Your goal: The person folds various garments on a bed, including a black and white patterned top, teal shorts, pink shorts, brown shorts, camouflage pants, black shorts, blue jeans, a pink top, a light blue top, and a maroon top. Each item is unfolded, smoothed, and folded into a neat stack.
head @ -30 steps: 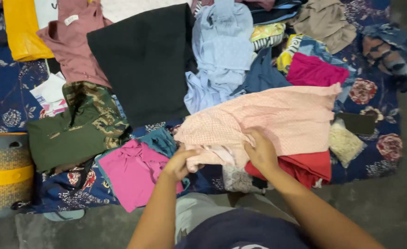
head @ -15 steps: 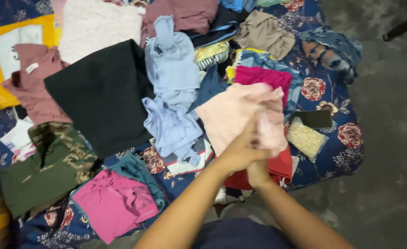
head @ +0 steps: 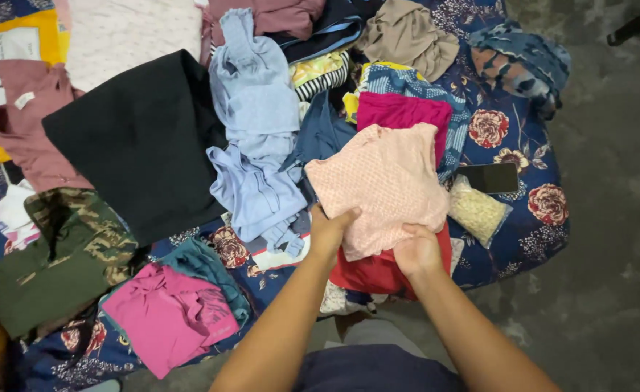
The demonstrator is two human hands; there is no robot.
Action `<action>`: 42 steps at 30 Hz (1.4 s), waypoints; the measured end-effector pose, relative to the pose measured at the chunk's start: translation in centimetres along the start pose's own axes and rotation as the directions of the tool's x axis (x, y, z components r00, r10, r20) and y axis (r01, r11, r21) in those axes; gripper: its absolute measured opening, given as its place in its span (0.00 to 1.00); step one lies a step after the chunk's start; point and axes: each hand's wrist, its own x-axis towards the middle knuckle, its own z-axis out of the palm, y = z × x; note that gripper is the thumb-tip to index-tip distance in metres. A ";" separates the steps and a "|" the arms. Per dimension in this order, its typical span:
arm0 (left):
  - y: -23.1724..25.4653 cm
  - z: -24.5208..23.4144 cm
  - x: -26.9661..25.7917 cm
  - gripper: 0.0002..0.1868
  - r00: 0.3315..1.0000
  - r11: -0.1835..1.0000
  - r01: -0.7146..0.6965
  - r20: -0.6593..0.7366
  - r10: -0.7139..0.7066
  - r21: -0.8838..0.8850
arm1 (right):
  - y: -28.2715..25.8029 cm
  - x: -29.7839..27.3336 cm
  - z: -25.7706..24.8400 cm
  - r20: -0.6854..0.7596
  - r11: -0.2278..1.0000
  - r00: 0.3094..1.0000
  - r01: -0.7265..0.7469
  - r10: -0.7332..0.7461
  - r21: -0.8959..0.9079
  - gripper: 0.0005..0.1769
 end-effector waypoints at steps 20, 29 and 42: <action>11.8 -11.5 -15.2 0.47 0.936 0.930 0.285 0.276 -0.218 -0.233 | 5.6 -5.6 11.3 0.098 0.902 0.925 -0.328 0.367 -0.282 0.36; 18.1 -26.9 -17.0 0.51 0.983 0.982 -0.032 0.173 0.065 -0.188 | 15.3 -4.7 21.3 0.087 0.629 0.729 -0.516 0.679 -0.582 0.35; 20.6 -37.8 -4.1 0.26 0.980 0.977 -0.201 0.031 0.199 0.078 | 22.9 -0.6 36.1 0.107 0.570 0.735 -0.417 0.670 -0.708 0.27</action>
